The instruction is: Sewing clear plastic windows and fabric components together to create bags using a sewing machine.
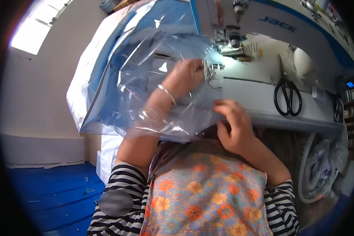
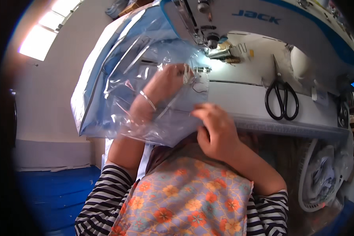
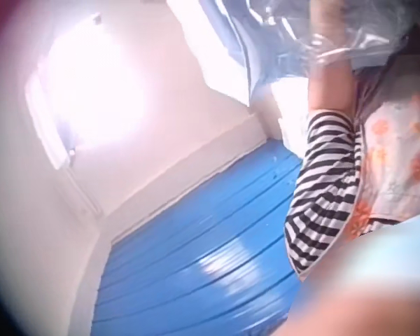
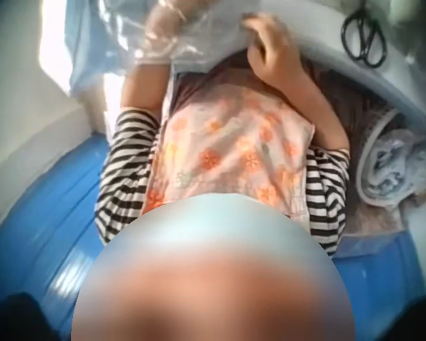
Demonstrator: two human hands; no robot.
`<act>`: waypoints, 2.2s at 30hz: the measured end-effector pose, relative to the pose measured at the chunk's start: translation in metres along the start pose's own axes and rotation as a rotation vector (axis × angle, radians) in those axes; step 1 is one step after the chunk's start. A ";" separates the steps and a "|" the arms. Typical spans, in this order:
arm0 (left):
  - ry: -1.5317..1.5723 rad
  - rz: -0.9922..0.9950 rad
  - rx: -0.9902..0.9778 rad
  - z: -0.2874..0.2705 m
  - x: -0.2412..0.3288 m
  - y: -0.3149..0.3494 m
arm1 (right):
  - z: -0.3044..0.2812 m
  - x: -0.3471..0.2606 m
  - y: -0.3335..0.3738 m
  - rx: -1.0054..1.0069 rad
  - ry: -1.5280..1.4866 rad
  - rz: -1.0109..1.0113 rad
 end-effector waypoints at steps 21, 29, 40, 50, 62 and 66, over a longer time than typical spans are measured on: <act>-0.115 0.188 0.061 0.009 0.009 -0.036 | 0.004 0.044 -0.029 0.033 0.428 -0.050; -0.149 0.116 0.080 0.013 0.006 -0.039 | 0.004 0.067 -0.045 -0.139 0.571 -0.037; -0.573 0.379 0.242 0.023 0.023 0.109 | 0.007 0.076 -0.035 -0.262 0.592 -0.088; -0.188 0.768 0.054 -0.042 0.114 0.083 | 0.009 0.067 -0.044 -0.374 0.518 -0.077; -0.346 0.466 0.276 0.023 0.030 0.022 | 0.006 0.006 0.026 -0.454 0.397 -0.048; -0.329 0.465 0.271 0.023 0.032 0.022 | 0.022 0.013 0.023 -0.265 0.565 -0.113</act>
Point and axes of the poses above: each hand's wrist, its own y-axis away from the middle knuckle, its own z-axis out of the palm, x = y × z, the point moved 6 cm from there along -y, towards the middle knuckle, and after that the axes turned 14 degrees about -z, right-handed, at the moved point
